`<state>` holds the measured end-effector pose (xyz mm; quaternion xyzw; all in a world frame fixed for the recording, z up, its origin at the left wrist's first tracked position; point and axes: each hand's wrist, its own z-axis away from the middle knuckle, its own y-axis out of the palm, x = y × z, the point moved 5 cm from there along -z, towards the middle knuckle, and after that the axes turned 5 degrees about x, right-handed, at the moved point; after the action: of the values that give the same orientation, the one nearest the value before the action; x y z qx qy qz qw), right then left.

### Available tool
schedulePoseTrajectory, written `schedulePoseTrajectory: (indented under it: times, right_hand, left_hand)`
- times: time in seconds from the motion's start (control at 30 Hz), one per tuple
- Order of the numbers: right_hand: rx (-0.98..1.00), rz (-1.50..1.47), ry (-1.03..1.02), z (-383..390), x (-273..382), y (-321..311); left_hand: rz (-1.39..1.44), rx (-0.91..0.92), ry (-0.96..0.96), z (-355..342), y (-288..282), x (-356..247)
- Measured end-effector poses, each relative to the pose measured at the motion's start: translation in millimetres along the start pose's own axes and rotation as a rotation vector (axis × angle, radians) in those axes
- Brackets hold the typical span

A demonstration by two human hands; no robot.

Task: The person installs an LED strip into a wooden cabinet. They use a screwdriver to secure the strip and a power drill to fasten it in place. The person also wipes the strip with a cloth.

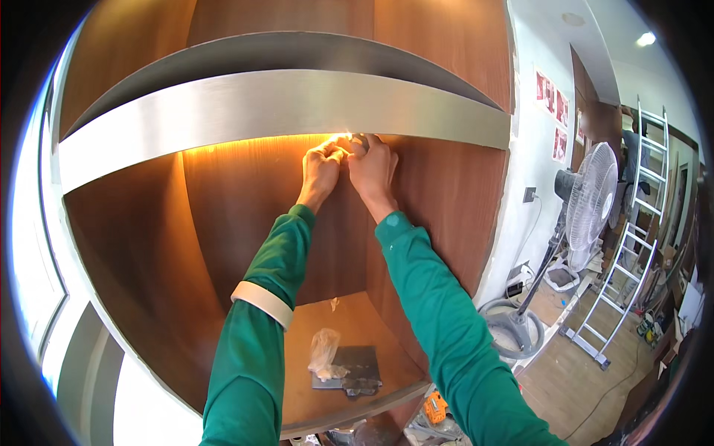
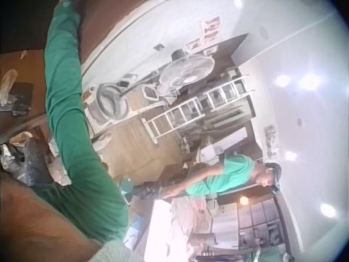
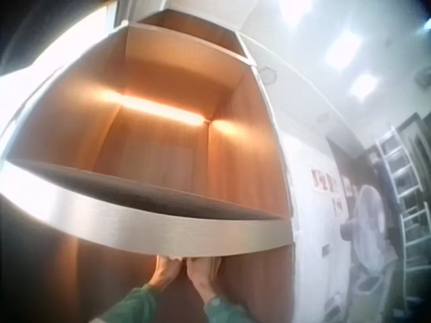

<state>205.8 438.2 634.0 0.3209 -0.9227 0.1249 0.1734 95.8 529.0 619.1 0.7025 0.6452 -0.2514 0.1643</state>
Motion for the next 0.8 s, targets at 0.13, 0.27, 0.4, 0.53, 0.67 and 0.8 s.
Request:
schedulePoseTrajectory:
  times: [0.13, 0.27, 0.4, 0.53, 0.67, 0.8]
  right_hand:
    - [-0.004, -0.001, -0.091, 3, 5, 6]
    - [-0.043, 0.003, -0.098, 5, -3, 5]
    - [0.04, -0.089, 0.125, 3, 0, 6]
    - [0.07, -0.046, 0.075, 2, 8, 4]
    - [0.072, 0.04, -0.104, 3, 13, 8]
    - [0.1, 0.017, -0.066, 6, 18, 6]
  left_hand:
    - [0.051, -0.048, 0.039, -7, -9, 15]
    - [0.048, -0.008, 0.046, -9, -4, 18]
    - [0.058, -0.087, -0.005, -2, -10, 11]
    - [0.028, -0.141, -0.121, 3, -5, -9]
    - [0.363, -0.112, -0.366, 1, 3, 1]
    - [0.452, -0.044, -0.401, 13, 6, -6]
